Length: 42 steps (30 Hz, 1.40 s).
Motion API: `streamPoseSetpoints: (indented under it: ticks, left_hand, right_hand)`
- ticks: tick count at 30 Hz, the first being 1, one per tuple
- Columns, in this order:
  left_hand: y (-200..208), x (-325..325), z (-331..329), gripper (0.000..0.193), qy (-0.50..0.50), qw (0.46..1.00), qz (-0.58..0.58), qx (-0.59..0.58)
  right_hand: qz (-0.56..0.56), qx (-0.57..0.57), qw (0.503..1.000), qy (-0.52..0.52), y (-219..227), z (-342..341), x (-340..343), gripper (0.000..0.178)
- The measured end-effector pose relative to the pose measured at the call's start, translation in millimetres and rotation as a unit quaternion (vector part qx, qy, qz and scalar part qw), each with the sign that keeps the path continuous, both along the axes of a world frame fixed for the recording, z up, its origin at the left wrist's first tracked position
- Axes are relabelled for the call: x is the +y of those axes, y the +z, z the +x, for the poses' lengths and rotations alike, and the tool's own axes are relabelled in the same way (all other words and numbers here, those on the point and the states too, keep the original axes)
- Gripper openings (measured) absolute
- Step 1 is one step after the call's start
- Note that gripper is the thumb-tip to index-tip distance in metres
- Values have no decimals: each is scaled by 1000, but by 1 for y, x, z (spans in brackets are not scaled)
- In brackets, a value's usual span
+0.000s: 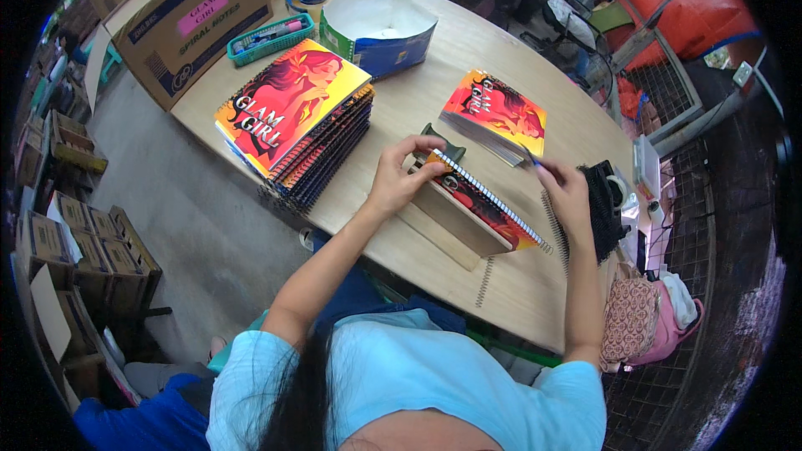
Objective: The person inserts spiral bindings into notebook stacks by hand, trims the excess wire with pliers, and records production entries in a logbook using a pen.
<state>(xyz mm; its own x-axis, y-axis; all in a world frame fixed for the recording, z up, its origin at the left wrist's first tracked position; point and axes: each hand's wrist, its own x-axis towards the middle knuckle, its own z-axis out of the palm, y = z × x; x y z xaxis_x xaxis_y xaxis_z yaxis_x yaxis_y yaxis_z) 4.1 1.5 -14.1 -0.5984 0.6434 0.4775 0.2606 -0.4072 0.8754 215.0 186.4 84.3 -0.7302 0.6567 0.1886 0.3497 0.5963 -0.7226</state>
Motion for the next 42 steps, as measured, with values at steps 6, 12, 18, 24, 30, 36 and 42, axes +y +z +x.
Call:
streamPoseSetpoints:
  ticks: [6, 12, 18, 24, 30, 36, 42]
  left_hand:
    - [57, -5, 28, 10, 118, 987, 75, -81]
    - [224, -17, -39, 26, 240, 939, 101, 225]
    - [225, 5, -136, 23, 6, 752, -346, 561]
    - [118, -7, -187, 18, -55, 712, -356, 603]
    - [103, -11, -174, 16, -19, 732, -301, 611]
    - [97, -6, -178, 15, -26, 772, -325, 546]
    - [154, 49, -124, 32, 56, 753, -267, 599]
  right_hand:
    - [253, -106, 956, -106, -122, 94, -6, 35]
    - [109, 15, 979, -170, -95, 75, -71, 37]
    - [27, 36, 996, -81, -112, 78, -104, 50]
    - [166, -32, 982, -80, -136, 82, -126, 53]
    - [118, -50, 987, -101, -131, 88, -99, 44]
    - [157, -87, 980, -86, -125, 97, -62, 40]
    - [92, 81, 992, -21, -79, 58, -107, 54]
